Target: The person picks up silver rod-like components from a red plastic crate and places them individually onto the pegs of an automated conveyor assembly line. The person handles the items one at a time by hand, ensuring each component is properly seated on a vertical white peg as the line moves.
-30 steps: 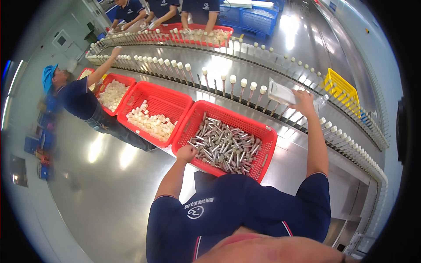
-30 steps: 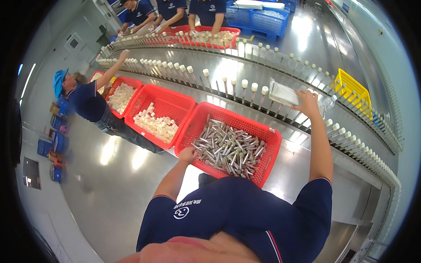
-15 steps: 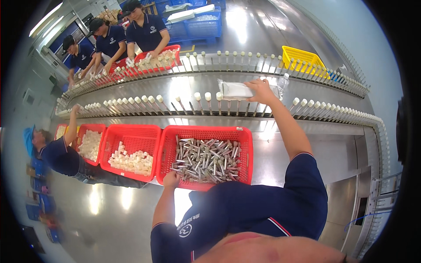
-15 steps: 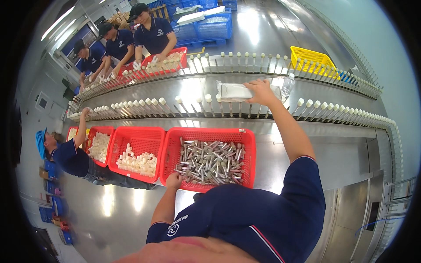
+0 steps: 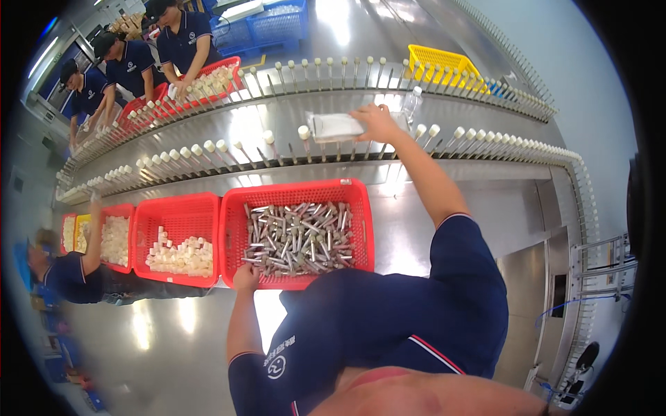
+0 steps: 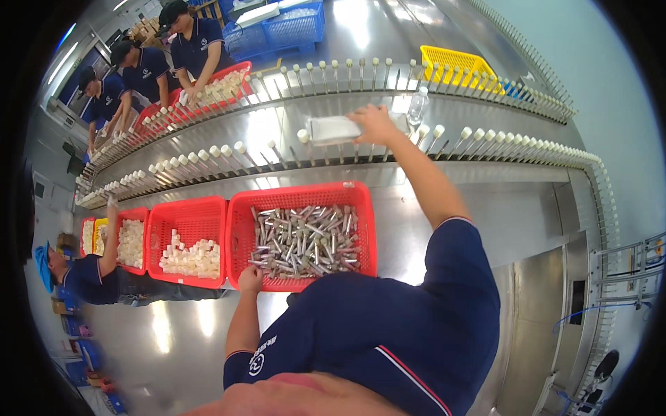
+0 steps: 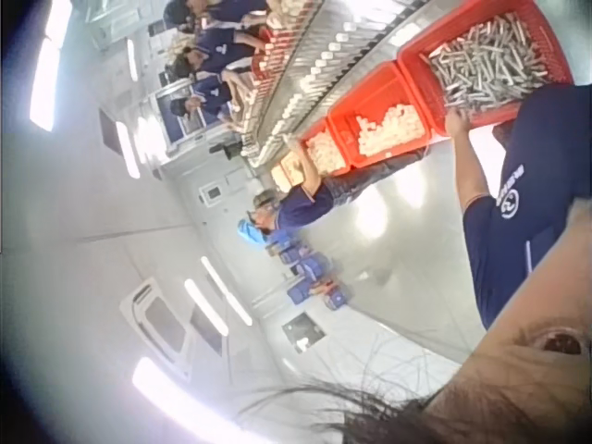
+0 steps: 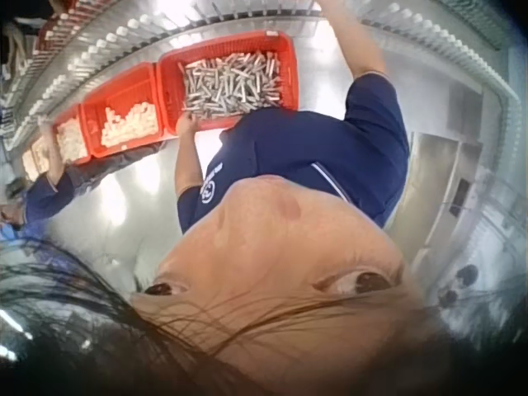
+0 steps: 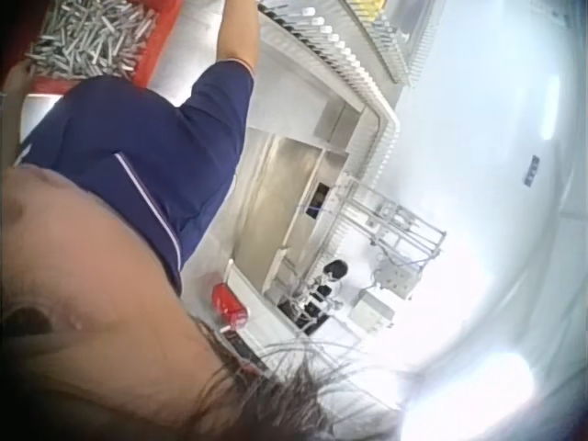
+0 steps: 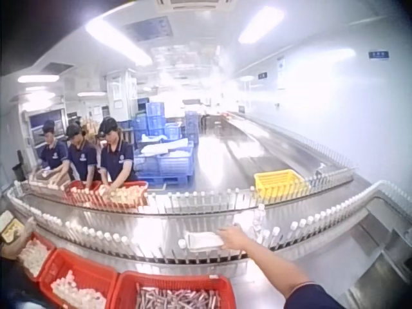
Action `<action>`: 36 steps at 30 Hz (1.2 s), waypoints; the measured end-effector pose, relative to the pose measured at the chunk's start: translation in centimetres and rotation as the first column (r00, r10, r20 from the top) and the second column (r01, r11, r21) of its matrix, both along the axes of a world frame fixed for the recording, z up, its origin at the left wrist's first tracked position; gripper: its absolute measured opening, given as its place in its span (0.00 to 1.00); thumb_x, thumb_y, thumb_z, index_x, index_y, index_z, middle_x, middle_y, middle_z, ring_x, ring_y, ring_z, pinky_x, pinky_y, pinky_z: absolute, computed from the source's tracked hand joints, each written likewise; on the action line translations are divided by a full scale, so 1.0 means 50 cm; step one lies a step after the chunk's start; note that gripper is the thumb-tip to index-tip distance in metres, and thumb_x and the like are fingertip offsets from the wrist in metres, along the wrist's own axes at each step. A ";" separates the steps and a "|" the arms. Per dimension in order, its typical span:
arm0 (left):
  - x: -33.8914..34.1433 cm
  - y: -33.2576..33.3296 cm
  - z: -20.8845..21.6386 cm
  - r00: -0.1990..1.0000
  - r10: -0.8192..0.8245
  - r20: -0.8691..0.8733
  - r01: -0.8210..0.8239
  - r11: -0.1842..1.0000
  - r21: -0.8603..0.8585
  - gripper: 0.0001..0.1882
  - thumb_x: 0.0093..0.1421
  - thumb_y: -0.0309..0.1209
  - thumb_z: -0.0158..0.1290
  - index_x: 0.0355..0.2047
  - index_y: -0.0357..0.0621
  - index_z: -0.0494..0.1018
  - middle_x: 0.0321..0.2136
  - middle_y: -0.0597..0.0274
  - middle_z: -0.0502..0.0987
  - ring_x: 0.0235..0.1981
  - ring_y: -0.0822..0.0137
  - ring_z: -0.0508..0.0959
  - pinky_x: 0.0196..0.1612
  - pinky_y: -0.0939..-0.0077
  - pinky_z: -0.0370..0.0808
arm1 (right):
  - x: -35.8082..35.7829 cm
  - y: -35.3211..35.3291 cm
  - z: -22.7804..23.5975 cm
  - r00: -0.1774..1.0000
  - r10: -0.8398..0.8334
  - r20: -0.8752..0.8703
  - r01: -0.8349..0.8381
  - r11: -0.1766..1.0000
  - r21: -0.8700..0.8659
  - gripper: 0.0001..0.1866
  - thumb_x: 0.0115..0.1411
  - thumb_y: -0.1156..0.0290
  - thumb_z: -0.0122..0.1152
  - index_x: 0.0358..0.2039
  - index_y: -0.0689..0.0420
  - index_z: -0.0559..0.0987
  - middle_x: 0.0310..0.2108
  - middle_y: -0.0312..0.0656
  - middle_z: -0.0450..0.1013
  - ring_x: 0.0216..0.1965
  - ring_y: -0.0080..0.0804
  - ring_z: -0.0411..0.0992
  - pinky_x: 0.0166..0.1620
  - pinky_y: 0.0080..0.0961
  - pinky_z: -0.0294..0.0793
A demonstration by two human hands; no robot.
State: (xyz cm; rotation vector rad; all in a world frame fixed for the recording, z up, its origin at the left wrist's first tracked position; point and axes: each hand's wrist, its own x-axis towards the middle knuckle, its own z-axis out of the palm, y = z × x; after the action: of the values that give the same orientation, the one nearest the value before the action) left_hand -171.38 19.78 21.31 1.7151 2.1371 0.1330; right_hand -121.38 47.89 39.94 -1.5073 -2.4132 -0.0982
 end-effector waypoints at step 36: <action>0.064 -0.135 0.087 1.000 -0.015 -0.007 0.014 0.996 -0.090 0.17 0.55 0.43 0.47 0.32 0.45 0.78 0.31 0.51 0.79 0.36 0.52 0.78 0.40 0.57 0.74 | 0.055 -0.167 0.128 0.998 -0.056 -0.003 0.055 0.992 -0.114 0.41 0.35 0.53 0.72 0.54 0.45 0.72 0.48 0.36 0.71 0.53 0.38 0.63 0.55 0.47 0.52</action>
State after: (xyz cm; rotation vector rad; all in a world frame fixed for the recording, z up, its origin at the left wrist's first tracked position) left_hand -168.20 13.03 25.64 1.6822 2.1025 0.0261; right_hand -118.65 39.56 46.33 -1.6221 -2.4093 0.0336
